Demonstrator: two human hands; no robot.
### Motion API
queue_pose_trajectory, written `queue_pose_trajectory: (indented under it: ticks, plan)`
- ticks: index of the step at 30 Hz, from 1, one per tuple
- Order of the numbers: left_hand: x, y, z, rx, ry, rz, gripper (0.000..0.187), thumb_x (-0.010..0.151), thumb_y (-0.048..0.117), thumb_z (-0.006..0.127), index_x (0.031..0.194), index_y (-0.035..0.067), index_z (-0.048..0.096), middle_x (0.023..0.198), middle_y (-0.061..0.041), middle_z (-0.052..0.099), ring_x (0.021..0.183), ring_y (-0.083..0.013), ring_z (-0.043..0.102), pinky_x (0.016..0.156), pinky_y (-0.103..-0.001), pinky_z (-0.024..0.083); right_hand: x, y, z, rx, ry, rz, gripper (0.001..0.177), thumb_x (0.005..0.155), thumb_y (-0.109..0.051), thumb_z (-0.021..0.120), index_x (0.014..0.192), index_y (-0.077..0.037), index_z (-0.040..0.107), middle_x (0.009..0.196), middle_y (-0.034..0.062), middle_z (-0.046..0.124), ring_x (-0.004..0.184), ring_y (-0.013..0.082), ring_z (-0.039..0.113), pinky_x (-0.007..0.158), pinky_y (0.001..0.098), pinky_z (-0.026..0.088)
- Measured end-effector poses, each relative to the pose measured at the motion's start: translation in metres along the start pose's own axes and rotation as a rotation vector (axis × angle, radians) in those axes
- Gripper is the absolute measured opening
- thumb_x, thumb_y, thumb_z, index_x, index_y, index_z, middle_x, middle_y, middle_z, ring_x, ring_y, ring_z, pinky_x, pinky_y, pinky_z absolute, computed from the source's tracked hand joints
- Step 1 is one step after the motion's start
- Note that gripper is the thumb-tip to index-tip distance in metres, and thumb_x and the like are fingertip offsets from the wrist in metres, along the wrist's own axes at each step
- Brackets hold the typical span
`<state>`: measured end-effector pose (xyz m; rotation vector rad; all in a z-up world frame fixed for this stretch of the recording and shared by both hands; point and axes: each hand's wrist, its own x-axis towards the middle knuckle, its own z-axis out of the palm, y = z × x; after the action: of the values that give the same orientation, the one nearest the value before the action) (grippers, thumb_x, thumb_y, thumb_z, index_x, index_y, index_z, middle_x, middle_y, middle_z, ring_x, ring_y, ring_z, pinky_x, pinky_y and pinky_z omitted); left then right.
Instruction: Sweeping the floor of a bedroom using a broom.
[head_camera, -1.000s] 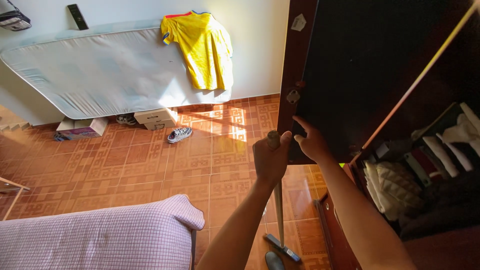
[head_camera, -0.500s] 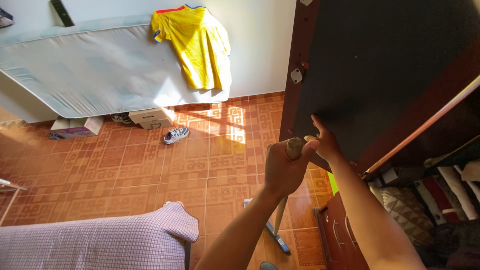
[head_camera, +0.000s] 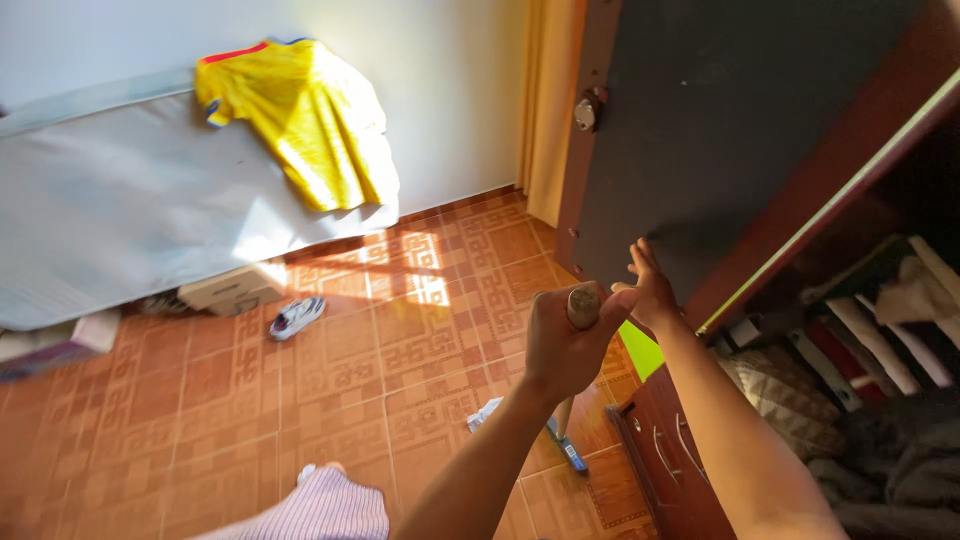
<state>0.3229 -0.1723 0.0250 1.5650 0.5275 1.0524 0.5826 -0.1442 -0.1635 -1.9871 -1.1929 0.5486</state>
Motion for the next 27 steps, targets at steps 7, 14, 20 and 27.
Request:
queue_pose_trajectory:
  ticks: [7, 14, 20, 27]
  plan:
    - [0.023, -0.006, -0.001, -0.186, -0.302, -0.019, 0.051, 0.1, 0.034, 0.071, 0.061, 0.011, 0.047, 0.056, 0.009, 0.037, 0.053, -0.0031, 0.032, 0.046, -0.027, 0.027, -0.066, 0.05, 0.016, -0.18, 0.044, -0.073, 0.051, 0.1, -0.009, 0.064, 0.147, 0.002, 0.048, 0.158, 0.0233, 0.034, 0.145, 0.0355, 0.038, 0.113, 0.0446, 0.038]
    - [0.013, -0.005, -0.002, -0.403, -0.513, -0.098, 0.048, 0.096, 0.028, 0.075, 0.06, 0.009, 0.05, 0.055, 0.008, 0.045, 0.053, -0.0023, 0.037, 0.046, -0.025, 0.033, -0.202, 0.01, 0.029, 0.055, -0.191, 0.426, 0.047, 0.082, -0.001, 0.063, 0.128, -0.002, 0.064, 0.125, 0.0116, 0.07, 0.123, 0.0231, 0.064, 0.105, 0.0386, 0.049]
    - [-0.03, 0.014, 0.038, -0.493, -0.729, -0.147, 0.05, 0.096, 0.026, 0.077, 0.06, 0.01, 0.047, 0.056, 0.009, 0.041, 0.055, -0.0038, 0.032, 0.047, -0.027, 0.028, -0.3, -0.012, 0.028, 0.169, -0.077, 0.604, 0.044, 0.082, -0.016, 0.076, 0.123, -0.006, 0.063, 0.109, 0.0132, 0.071, 0.108, 0.027, 0.064, 0.098, 0.0425, 0.05]
    - [-0.057, 0.026, 0.071, -0.844, -1.045, -0.331, 0.048, 0.094, 0.02, 0.077, 0.059, 0.009, 0.047, 0.054, 0.006, 0.045, 0.05, -0.0045, 0.036, 0.045, -0.026, 0.03, -0.38, 0.004, 0.047, 0.141, 0.335, 0.883, 0.037, 0.093, -0.047, 0.067, 0.106, -0.013, 0.071, 0.101, 0.0035, 0.074, 0.1, 0.0187, 0.067, 0.09, 0.0395, 0.05]
